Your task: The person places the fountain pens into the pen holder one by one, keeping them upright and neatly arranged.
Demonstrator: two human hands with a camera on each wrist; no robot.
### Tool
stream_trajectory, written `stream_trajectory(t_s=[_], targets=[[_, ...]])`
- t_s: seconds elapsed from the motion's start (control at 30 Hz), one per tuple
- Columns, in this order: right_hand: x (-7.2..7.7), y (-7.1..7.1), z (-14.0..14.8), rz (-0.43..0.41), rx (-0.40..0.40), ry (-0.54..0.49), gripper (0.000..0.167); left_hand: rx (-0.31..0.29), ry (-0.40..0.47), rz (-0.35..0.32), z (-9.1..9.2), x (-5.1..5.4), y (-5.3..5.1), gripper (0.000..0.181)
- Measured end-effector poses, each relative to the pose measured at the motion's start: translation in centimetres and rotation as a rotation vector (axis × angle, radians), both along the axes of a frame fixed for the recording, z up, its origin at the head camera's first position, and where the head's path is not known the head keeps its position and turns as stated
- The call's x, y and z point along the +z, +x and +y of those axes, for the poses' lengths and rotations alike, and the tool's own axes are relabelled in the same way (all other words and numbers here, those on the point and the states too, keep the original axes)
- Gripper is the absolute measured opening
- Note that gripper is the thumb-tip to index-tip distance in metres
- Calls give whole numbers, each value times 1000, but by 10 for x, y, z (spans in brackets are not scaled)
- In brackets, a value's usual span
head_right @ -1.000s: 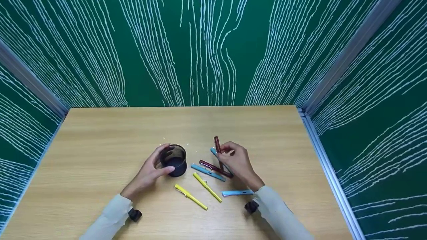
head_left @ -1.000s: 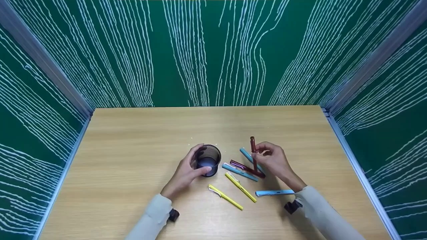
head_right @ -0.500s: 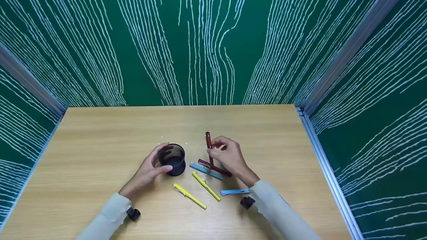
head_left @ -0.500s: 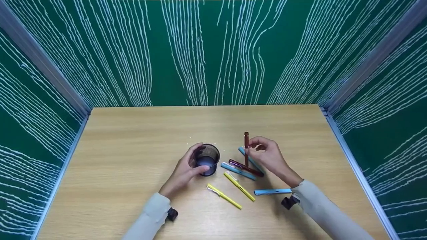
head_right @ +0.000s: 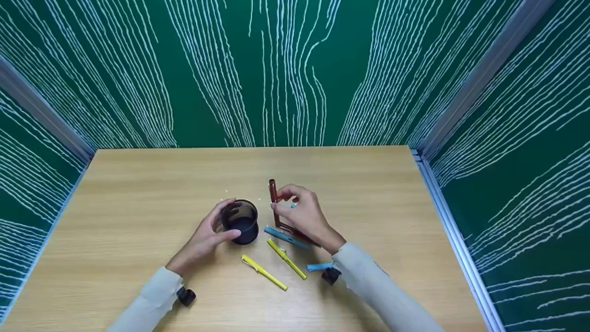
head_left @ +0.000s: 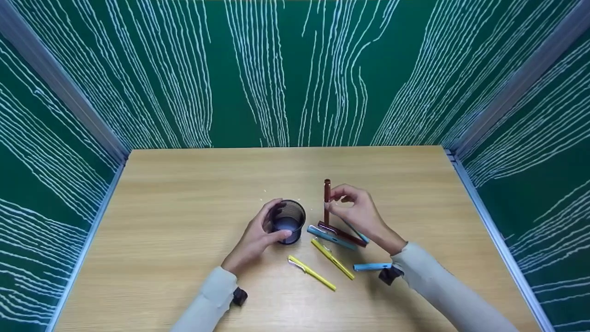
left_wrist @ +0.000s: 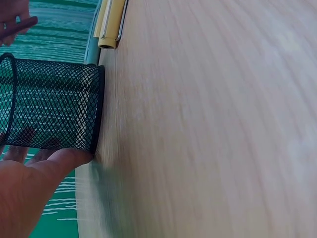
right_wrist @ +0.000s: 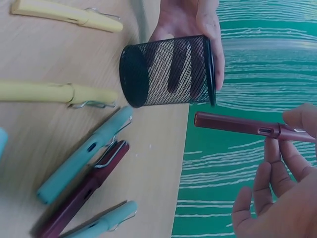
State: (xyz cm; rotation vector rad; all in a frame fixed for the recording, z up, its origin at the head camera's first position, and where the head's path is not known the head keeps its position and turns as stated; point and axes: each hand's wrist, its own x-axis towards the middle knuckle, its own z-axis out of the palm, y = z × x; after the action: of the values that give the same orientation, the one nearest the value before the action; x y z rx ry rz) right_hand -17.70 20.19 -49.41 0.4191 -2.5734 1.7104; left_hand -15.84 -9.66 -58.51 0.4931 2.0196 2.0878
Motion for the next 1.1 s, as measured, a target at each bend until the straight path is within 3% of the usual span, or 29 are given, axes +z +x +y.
stream_trajectory(t_s=[0.73, 1.1], targets=[[10, -5, -37, 42, 43, -47, 16, -3, -22, 15, 0, -1, -2, 90], [5, -7, -52, 64, 65, -47, 14, -13, 2, 9, 0, 0, -1, 89]])
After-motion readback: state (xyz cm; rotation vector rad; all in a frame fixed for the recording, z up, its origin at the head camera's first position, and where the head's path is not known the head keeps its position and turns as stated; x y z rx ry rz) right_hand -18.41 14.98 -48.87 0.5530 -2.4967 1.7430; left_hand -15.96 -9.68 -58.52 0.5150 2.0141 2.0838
